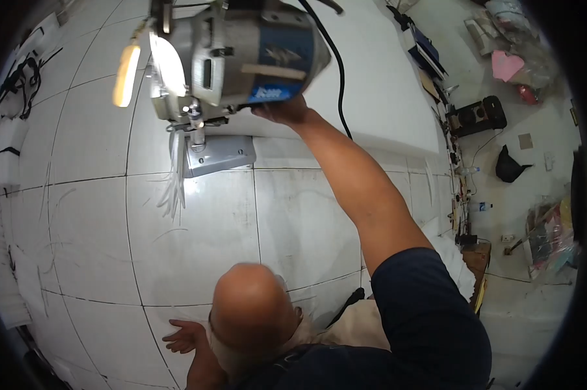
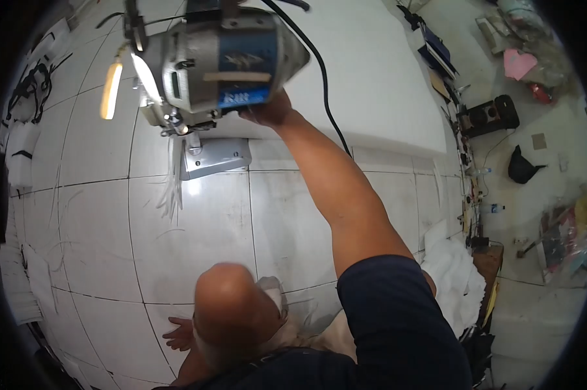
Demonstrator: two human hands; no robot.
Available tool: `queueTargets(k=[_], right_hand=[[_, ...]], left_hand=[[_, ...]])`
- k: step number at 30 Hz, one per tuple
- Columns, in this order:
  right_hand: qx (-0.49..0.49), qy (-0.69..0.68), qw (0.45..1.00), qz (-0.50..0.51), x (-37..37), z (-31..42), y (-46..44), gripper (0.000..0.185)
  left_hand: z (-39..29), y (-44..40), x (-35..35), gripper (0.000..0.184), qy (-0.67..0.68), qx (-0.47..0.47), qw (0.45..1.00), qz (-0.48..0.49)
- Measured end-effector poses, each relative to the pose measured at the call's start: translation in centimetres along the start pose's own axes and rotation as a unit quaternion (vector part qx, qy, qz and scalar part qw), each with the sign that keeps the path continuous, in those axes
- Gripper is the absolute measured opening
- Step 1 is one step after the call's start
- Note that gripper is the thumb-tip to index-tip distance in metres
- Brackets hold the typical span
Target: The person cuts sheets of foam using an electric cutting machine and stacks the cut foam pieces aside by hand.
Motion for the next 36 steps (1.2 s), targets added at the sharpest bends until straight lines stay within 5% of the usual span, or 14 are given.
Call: queueTargets(k=[3,4,6,10,12,16,18,20,21,23,26,28,33,36], right_hand=[[-0.056,-0.095,0.994,0.014,3.0,-1.8,2.3,0.038],[-0.168,0.094,0.971,-0.141,0.2,0.4,3.6,0.028],[-0.259,0.424,0.855,-0.150,5.0,-2.5,6.8,0.028],[-0.055,0.136,0.984,0.101,1.0,-4.4,8.6,0.053],[-0.081,0.211,0.974,0.027,-3.1,-2.7,8.0,0.056],[0.036,-0.124,0.959,0.252,-1.3,-5.7,8.3,0.056],[-0.079,-0.140,0.978,0.134,-2.9,-4.0,8.6,0.049],[0.158,-0.534,0.768,0.316,-1.0,-5.3,9.3,0.046],[0.020,-0.317,0.911,0.262,-3.0,-4.3,8.5,0.052],[-0.060,-0.138,0.986,0.068,-5.0,-3.2,8.6,0.035],[-0.066,-0.210,0.975,0.031,-3.2,-4.6,9.4,0.038],[-0.165,0.038,0.985,-0.033,-1.8,-5.4,11.4,0.040],[-0.209,0.100,0.966,-0.115,2.0,-7.0,13.2,0.059],[-0.146,-0.073,0.974,-0.157,-1.5,-5.6,11.7,0.056]], left_hand=[[1.7,0.2,0.8,0.083,-0.016,-0.045,0.999,0.012],[1.7,0.5,0.3,0.083,-0.032,-0.066,0.997,0.010],[0.9,0.1,-1.5,0.083,-0.004,-0.054,0.998,0.032],[-0.1,-0.1,-4.4,0.080,0.035,-0.067,0.993,0.090],[-0.2,0.2,-4.4,0.080,0.049,-0.071,0.993,0.077],[0.0,0.3,-3.6,0.082,0.068,-0.065,0.993,0.073],[0.0,0.2,-3.8,0.082,0.069,-0.067,0.993,0.074],[0.0,0.1,-4.3,0.083,0.071,-0.075,0.992,0.075],[0.1,0.2,-4.2,0.082,0.074,-0.072,0.992,0.068],[-0.1,0.3,-4.1,0.082,0.079,-0.080,0.992,0.053],[-0.1,-0.1,-4.6,0.084,0.017,-0.072,0.997,0.032],[-0.1,-1.2,-5.0,0.084,0.011,-0.054,0.997,0.062],[-0.1,-7.3,-6.3,0.084,0.008,0.068,0.963,0.261],[-1.7,-12.1,-8.4,0.085,0.067,0.186,0.907,0.372]])
Point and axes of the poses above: each hand's wrist, its own y-axis away from the middle knuckle, its own x-axis out of the palm, z = x × y, the point moved 5 cm from there along -y, towards the middle knuckle, and after that the axes turned 7 degrees about x, right-handed, at the moved point
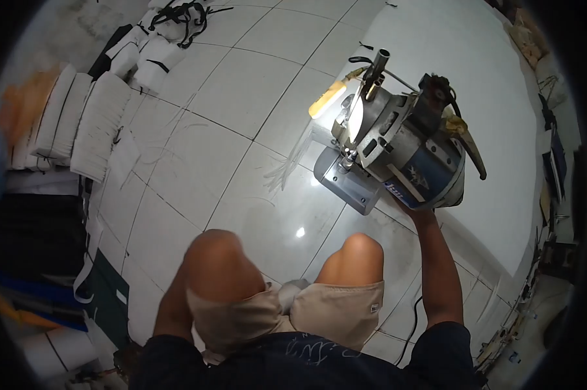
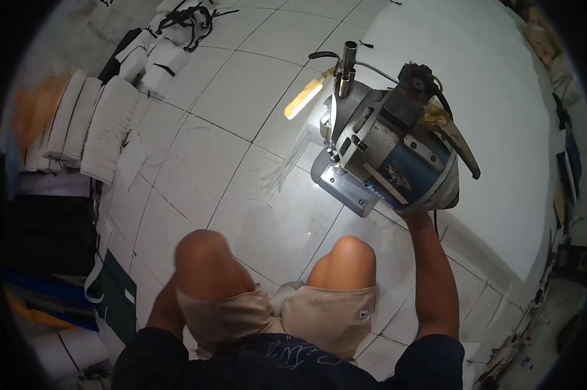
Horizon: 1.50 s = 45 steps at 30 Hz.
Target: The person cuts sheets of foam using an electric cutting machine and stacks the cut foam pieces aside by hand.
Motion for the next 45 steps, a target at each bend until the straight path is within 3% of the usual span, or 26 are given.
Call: queueTargets(k=[5,7,8,10,14,17,18,20,21,25,28,30,31,32,34,35,41,45], right_hand=[[-0.069,0.166,0.984,-0.006,-0.3,1.0,0.1,0.055],[-0.038,0.128,0.990,0.035,0.2,0.1,0.3,0.054],[-0.004,0.090,0.993,0.078,0.5,-0.1,0.5,0.054],[-0.036,0.148,0.984,0.088,-1.0,0.9,-0.8,0.052],[0.031,0.095,0.989,0.105,-2.9,1.4,-3.4,0.048],[0.122,-0.181,0.943,0.252,-4.9,4.0,-7.8,0.040],[0.122,-0.184,0.942,0.254,-4.5,4.0,-8.0,0.040],[0.090,-0.107,0.957,0.256,-3.9,3.9,-7.4,0.038],[0.035,-0.049,0.981,0.184,-3.8,3.7,-6.0,0.045],[0.049,0.071,0.987,0.136,-3.1,1.7,-2.8,0.047],[0.072,0.119,0.982,0.125,-2.6,1.2,-1.9,0.049],[0.083,0.151,0.977,0.125,-2.4,1.0,-2.1,0.050],[0.087,0.163,0.974,0.129,-2.3,1.1,-2.2,0.050],[0.093,0.170,0.972,0.133,-2.1,1.2,-2.4,0.051],[0.104,0.179,0.968,0.142,-1.8,1.6,-2.8,0.052],[0.105,0.185,0.966,0.145,-1.7,1.6,-3.0,0.052],[0.111,0.208,0.959,0.157,-0.3,2.3,-4.2,0.056],[0.098,0.239,0.956,0.135,-0.4,3.2,-3.2,0.058]], left_hand=[[-12.6,-0.1,-14.1,0.081,0.094,0.270,0.958,-0.031],[-18.5,0.1,-16.9,0.073,0.057,0.334,0.941,-0.006],[-21.0,-0.4,-17.4,0.080,0.037,0.355,0.934,0.005],[-25.6,-1.5,-16.8,0.086,0.005,0.394,0.918,0.042],[-33.9,-1.2,-12.8,0.099,-0.026,0.464,0.878,0.114],[-36.6,-1.2,-8.1,0.106,-0.052,0.531,0.839,0.106],[-37.2,-0.7,-7.2,0.109,-0.079,0.578,0.808,0.075],[-38.1,-0.8,-5.8,0.115,-0.108,0.551,0.824,0.075],[-38.7,-1.0,-5.4,0.121,-0.134,0.528,0.836,0.072],[-41.6,-0.3,-4.5,0.118,-0.190,0.536,0.821,0.042],[-41.7,0.3,-2.9,0.104,-0.195,0.589,0.784,0.012],[-43.0,0.5,-2.6,0.085,-0.167,0.610,0.774,-0.007],[-43.1,0.5,-2.3,0.061,-0.118,0.647,0.752,-0.042],[-43.4,0.6,-2.2,0.061,-0.118,0.660,0.742,-0.035],[-42.8,0.0,-1.6,0.043,-0.102,0.617,0.780,0.028],[-42.5,0.4,-1.8,0.031,-0.065,0.622,0.780,-0.008],[-42.4,0.5,-1.4,0.033,-0.045,0.606,0.794,0.003],[-41.8,1.2,0.9,0.034,-0.072,0.636,0.768,-0.007]])
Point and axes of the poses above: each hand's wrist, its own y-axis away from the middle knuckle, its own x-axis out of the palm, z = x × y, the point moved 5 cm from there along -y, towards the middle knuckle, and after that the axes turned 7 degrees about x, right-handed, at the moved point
